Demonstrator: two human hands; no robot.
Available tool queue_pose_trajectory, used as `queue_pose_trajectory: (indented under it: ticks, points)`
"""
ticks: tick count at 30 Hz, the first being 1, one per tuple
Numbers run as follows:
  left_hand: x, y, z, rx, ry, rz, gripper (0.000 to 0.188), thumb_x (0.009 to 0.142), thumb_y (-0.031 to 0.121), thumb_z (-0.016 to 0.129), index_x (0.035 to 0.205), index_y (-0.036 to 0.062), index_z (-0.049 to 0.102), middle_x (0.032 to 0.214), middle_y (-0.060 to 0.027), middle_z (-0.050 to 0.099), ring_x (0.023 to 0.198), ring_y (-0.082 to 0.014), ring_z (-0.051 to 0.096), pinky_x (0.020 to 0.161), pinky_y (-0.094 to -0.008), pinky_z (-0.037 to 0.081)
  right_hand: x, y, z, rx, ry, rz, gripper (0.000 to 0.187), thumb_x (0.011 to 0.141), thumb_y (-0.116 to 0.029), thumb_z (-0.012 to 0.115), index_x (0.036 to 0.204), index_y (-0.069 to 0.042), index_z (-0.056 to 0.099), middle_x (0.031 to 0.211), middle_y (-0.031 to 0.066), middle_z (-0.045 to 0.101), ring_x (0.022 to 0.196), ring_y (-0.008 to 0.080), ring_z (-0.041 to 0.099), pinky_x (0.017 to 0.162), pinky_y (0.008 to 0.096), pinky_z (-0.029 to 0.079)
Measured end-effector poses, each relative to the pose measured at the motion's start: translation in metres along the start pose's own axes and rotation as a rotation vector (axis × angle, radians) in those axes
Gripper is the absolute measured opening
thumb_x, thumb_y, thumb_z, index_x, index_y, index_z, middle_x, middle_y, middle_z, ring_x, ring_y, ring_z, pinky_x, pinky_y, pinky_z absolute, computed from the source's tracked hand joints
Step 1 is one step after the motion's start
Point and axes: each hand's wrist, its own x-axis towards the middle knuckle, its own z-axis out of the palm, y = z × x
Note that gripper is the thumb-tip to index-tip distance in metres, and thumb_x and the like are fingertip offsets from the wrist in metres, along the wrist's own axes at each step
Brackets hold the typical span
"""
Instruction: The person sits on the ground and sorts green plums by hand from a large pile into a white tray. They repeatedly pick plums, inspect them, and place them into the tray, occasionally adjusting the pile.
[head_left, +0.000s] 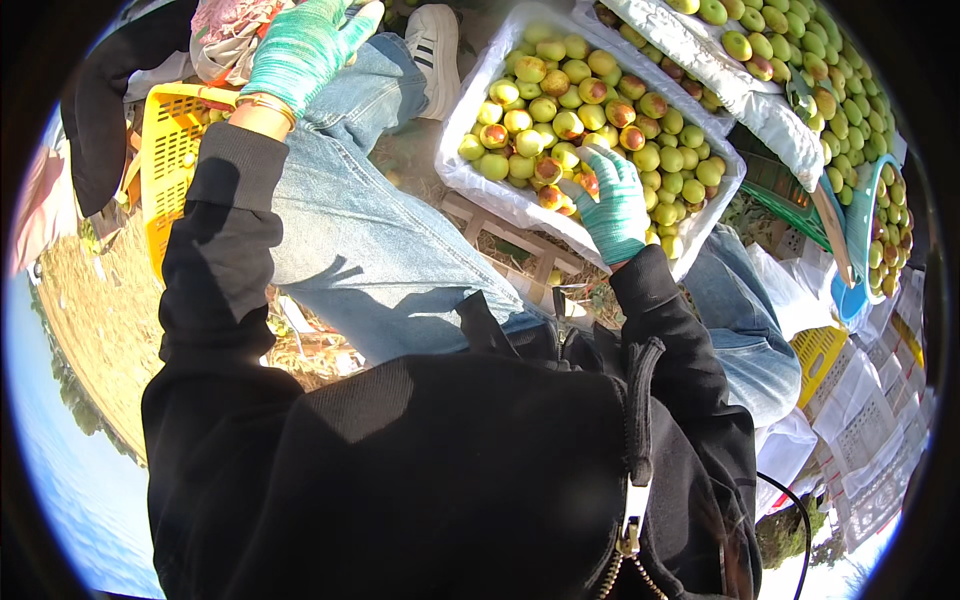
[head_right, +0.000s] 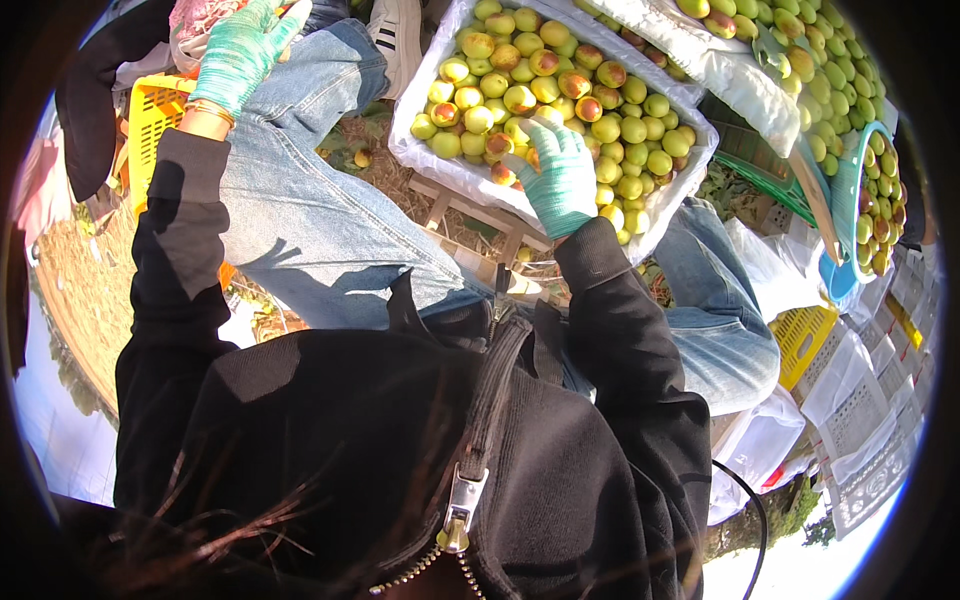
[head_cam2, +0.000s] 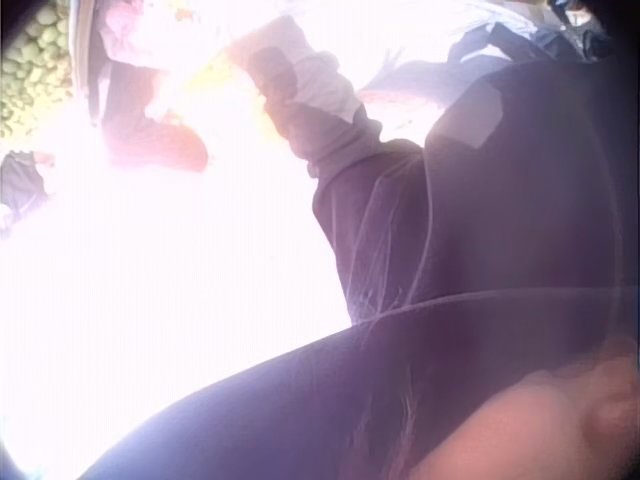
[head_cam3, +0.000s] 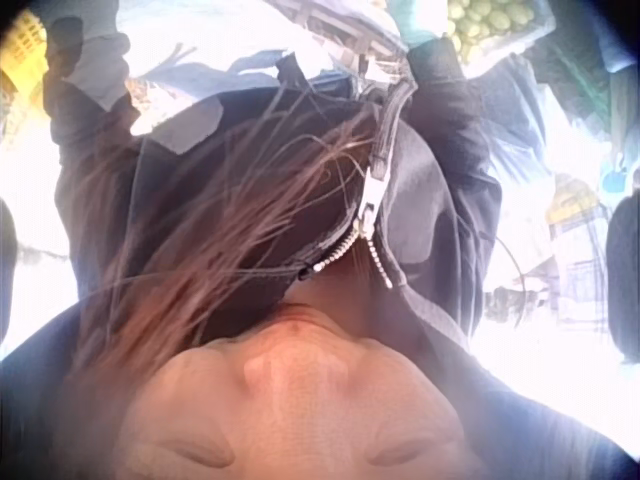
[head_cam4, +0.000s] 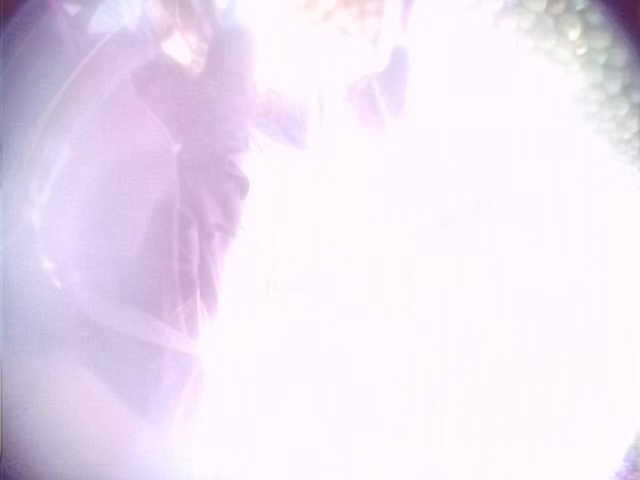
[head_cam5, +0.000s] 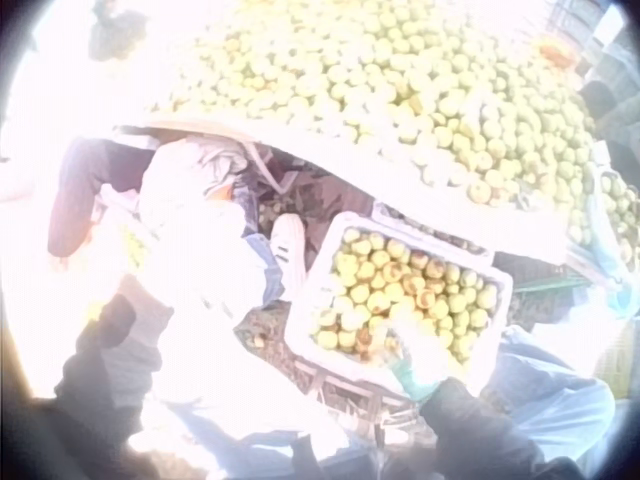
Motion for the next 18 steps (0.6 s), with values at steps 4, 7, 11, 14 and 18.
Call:
queue_pose_trajectory:
  ticks: [4, 7, 11, 14, 18]
  points:
    - [0.007, -0.053, 0.012, -1.079, -0.677, 0.475, 0.023, 0.091, 0.027, 0.056, 0.101, 0.0067, 0.059, 0.077, -0.0077, 0.059, 0.069, -0.0202, 0.06, 0.069, -0.0328, 0.05, 0.012, 0.101, -0.166, -0.24, 0.627, 0.001, 0.045, 0.087, -0.019, 0.067, 0.123, 0.003, 0.052, 0.123, 0.0194, 0.054, 0.111, 0.0326, 0.054, 0.095, 0.0384, 0.045]
    - [-0.02, -0.036, 0.056, -1.358, -1.349, 0.116, 0.033, 0.092, 0.042, 0.056, 0.111, 0.0165, 0.062, 0.068, -0.0076, 0.064, 0.062, -0.0193, 0.065, 0.066, -0.034, 0.052, 0.015, 0.227, -0.313, -0.945, 0.872, 0.473, 0.082, 0.084, -0.059, 0.055, 0.137, 0.0, 0.036, 0.137, 0.0285, 0.041, 0.123, 0.0408, 0.045, 0.103, 0.0442, 0.037]
    - [-0.038, -0.029, 0.072, -1.285, -1.486, 0.115, 0.032, 0.092, 0.042, 0.055, 0.11, 0.0162, 0.063, 0.068, -0.0077, 0.064, 0.064, -0.0191, 0.065, 0.066, -0.0337, 0.051, -0.005, 0.362, -0.401, -0.54, 0.528, 0.613, 0.094, 0.079, -0.078, 0.041, 0.147, -0.014, 0.03, 0.148, 0.0229, 0.03, 0.134, 0.0377, 0.034, 0.109, 0.0458, 0.03]
    - [-0.029, -0.026, 0.064, -1.299, -1.483, 0.147, 0.031, 0.092, 0.041, 0.055, 0.109, 0.0159, 0.062, 0.068, -0.0078, 0.064, 0.062, -0.0186, 0.064, 0.065, -0.0331, 0.051, -0.013, 0.406, -0.398, -1.253, 0.322, 0.655, 0.088, 0.079, -0.076, 0.043, 0.144, -0.018, 0.036, 0.143, 0.0213, 0.038, 0.13, 0.0381, 0.04, 0.108, 0.0473, 0.03]
    - [-0.023, -0.017, 0.056, -1.313, -1.501, 0.157, 0.029, 0.093, 0.038, 0.055, 0.107, 0.0141, 0.063, 0.068, -0.008, 0.063, 0.062, -0.0195, 0.064, 0.064, -0.0341, 0.05, -0.007, 0.389, -0.393, -1.093, 0.302, 0.74, 0.085, 0.076, -0.075, 0.048, 0.14, -0.019, 0.044, 0.137, 0.0207, 0.047, 0.126, 0.0378, 0.045, 0.106, 0.0469, 0.032]
